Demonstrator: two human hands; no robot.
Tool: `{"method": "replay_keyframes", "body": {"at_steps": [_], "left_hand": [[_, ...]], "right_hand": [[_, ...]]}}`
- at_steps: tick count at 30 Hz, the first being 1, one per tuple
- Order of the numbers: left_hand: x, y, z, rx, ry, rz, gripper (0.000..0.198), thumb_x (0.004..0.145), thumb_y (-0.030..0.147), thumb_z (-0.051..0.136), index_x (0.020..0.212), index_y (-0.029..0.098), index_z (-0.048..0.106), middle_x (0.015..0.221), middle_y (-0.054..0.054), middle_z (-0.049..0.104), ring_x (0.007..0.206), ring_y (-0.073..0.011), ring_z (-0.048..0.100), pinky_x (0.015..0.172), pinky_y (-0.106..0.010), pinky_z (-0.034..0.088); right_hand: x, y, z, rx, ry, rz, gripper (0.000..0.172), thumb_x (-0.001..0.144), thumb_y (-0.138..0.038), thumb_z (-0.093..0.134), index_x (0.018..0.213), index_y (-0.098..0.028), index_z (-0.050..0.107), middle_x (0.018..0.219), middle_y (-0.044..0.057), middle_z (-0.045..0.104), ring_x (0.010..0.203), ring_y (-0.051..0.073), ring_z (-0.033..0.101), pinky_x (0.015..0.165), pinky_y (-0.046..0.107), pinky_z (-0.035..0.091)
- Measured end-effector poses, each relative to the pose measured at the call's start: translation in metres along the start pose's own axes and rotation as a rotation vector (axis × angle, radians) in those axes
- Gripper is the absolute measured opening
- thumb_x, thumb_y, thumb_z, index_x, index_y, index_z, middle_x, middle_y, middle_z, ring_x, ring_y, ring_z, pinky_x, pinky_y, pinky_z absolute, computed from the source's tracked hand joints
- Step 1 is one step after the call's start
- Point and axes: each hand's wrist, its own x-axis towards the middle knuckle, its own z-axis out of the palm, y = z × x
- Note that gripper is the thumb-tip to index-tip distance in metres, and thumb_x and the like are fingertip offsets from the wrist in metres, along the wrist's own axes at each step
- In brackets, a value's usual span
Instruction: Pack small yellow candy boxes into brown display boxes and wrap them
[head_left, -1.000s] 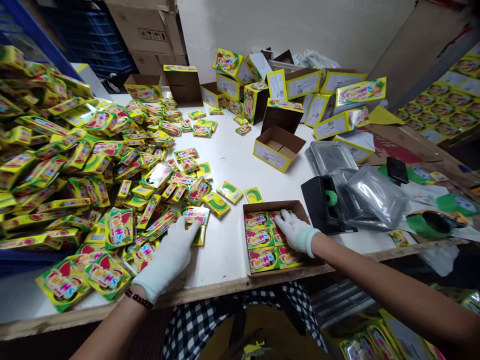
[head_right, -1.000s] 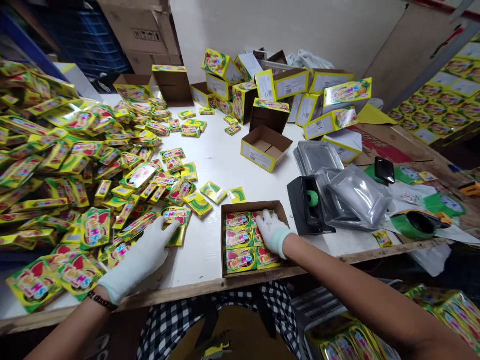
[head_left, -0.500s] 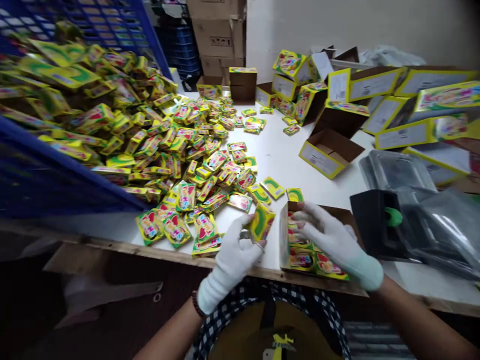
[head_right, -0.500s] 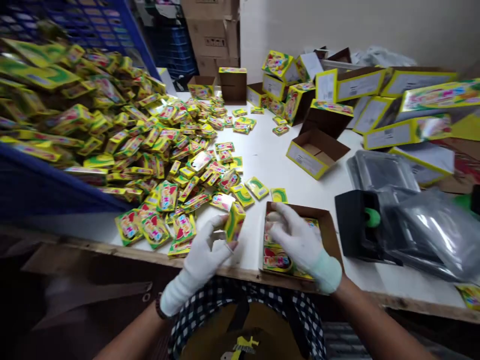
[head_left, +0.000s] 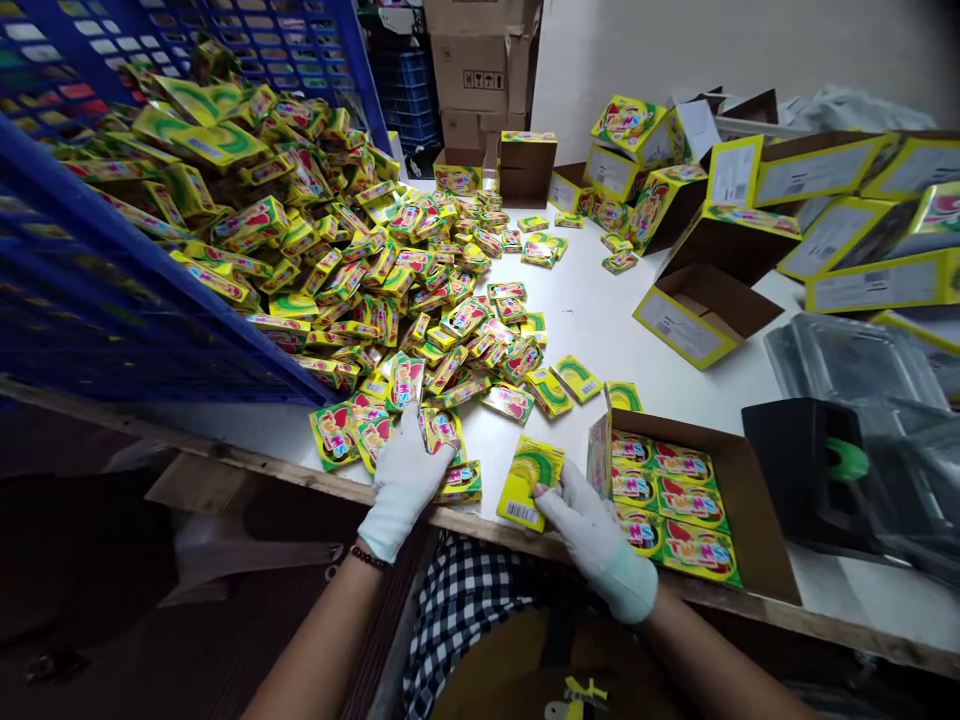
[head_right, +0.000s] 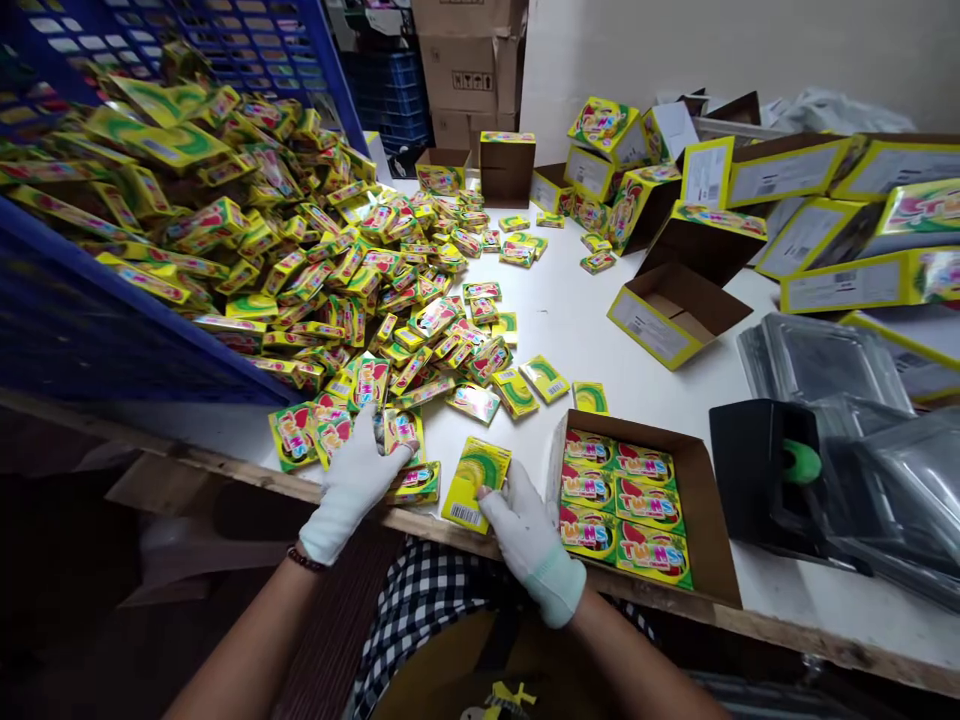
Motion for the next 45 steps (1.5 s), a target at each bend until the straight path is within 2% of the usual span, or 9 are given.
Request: {"method": "replay_keyframes", "body": {"at_steps": [5, 9, 15, 20, 25, 30, 35, 40, 45], "left_hand": [[-0.005, 0.004, 0.009, -0.79, 0.111, 0.001, 0.061, 0.075, 0.033, 0.067, 0.13, 0.013, 0.05, 0.105, -0.01, 0.067, 0.089, -0.0183, 0.066, 0.082, -0.031, 0.055], [-0.016, 0.006, 0.006, -1.156, 0.08, -0.123, 0.058, 0.07, 0.028, 0.073, 0.123, 0.016, 0.054, 0.114, -0.01, 0.068, 0.097, -0.0179, 0.068, 0.085, -0.029, 0.056], [-0.03, 0.0, 0.007, -1.307, -0.117, -0.138, 0.073, 0.066, 0.029, 0.079, 0.132, 0.018, 0.05, 0.118, -0.011, 0.068, 0.101, -0.0192, 0.068, 0.084, -0.028, 0.056], [-0.034, -0.003, 0.009, -1.17, -0.027, -0.066, 0.068, 0.069, 0.03, 0.077, 0.131, 0.017, 0.052, 0.125, -0.011, 0.065, 0.11, -0.0215, 0.065, 0.094, -0.033, 0.054], [-0.043, 0.001, 0.013, -0.78, 0.031, 0.184, 0.046, 0.081, 0.033, 0.068, 0.123, 0.017, 0.062, 0.119, -0.011, 0.069, 0.109, -0.0235, 0.066, 0.101, -0.04, 0.051], [-0.06, 0.015, 0.02, -0.464, -0.267, 0.605, 0.027, 0.089, 0.022, 0.057, 0.113, 0.021, 0.068, 0.112, -0.006, 0.073, 0.102, -0.0184, 0.068, 0.095, -0.031, 0.053], [-0.039, -0.011, 0.0, -0.162, -0.11, 0.567, 0.027, 0.093, 0.026, 0.05, 0.112, 0.018, 0.066, 0.115, -0.01, 0.07, 0.11, -0.0234, 0.064, 0.1, -0.039, 0.049], [-0.007, -0.029, -0.013, 0.223, -0.338, 0.735, 0.041, 0.078, 0.018, 0.062, 0.119, 0.016, 0.061, 0.12, -0.013, 0.062, 0.114, -0.029, 0.056, 0.1, -0.045, 0.045], [-0.008, -0.005, 0.0, 0.228, -0.376, 0.647, 0.012, 0.077, 0.02, 0.062, 0.088, 0.015, 0.064, 0.097, -0.011, 0.06, 0.095, -0.0257, 0.057, 0.085, -0.039, 0.048]], "right_hand": [[0.001, -0.003, -0.001, -0.538, 0.145, -0.15, 0.042, 0.094, -0.026, 0.043, 0.135, -0.021, 0.051, 0.107, 0.01, 0.065, 0.095, 0.025, 0.061, 0.085, 0.037, 0.05], [0.006, -0.008, 0.007, -1.06, 0.012, -0.121, 0.041, 0.095, -0.021, 0.047, 0.134, -0.023, 0.056, 0.122, 0.015, 0.06, 0.101, 0.03, 0.058, 0.083, 0.042, 0.048], [0.005, 0.014, 0.022, -1.074, -0.005, -0.131, 0.041, 0.097, -0.022, 0.046, 0.137, -0.019, 0.053, 0.128, 0.016, 0.056, 0.114, 0.031, 0.051, 0.091, 0.043, 0.044], [0.005, 0.015, 0.017, -0.958, -0.015, -0.081, 0.052, 0.09, -0.016, 0.054, 0.141, -0.016, 0.048, 0.117, 0.014, 0.061, 0.107, 0.029, 0.053, 0.091, 0.041, 0.043], [-0.001, 0.002, 0.006, -0.935, 0.016, -0.305, 0.015, 0.086, -0.012, 0.055, 0.095, -0.019, 0.066, 0.121, 0.012, 0.059, 0.11, 0.03, 0.052, 0.094, 0.042, 0.043], [-0.003, -0.003, -0.004, -0.998, -0.008, -0.687, 0.017, 0.088, -0.013, 0.054, 0.103, -0.015, 0.062, 0.139, 0.017, 0.049, 0.127, 0.035, 0.042, 0.104, 0.049, 0.035], [-0.002, 0.002, -0.003, -1.028, -0.109, -0.489, 0.025, 0.091, -0.011, 0.049, 0.112, -0.019, 0.059, 0.099, 0.009, 0.063, 0.089, 0.023, 0.055, 0.082, 0.035, 0.042], [0.002, 0.015, 0.004, -1.079, -0.105, -0.347, 0.041, 0.088, -0.007, 0.048, 0.128, -0.019, 0.053, 0.102, 0.011, 0.063, 0.092, 0.025, 0.057, 0.083, 0.036, 0.043], [0.008, 0.019, 0.006, -0.904, -0.097, -0.507, 0.033, 0.088, -0.008, 0.046, 0.119, -0.015, 0.056, 0.124, 0.017, 0.058, 0.111, 0.028, 0.053, 0.094, 0.042, 0.046]]}}
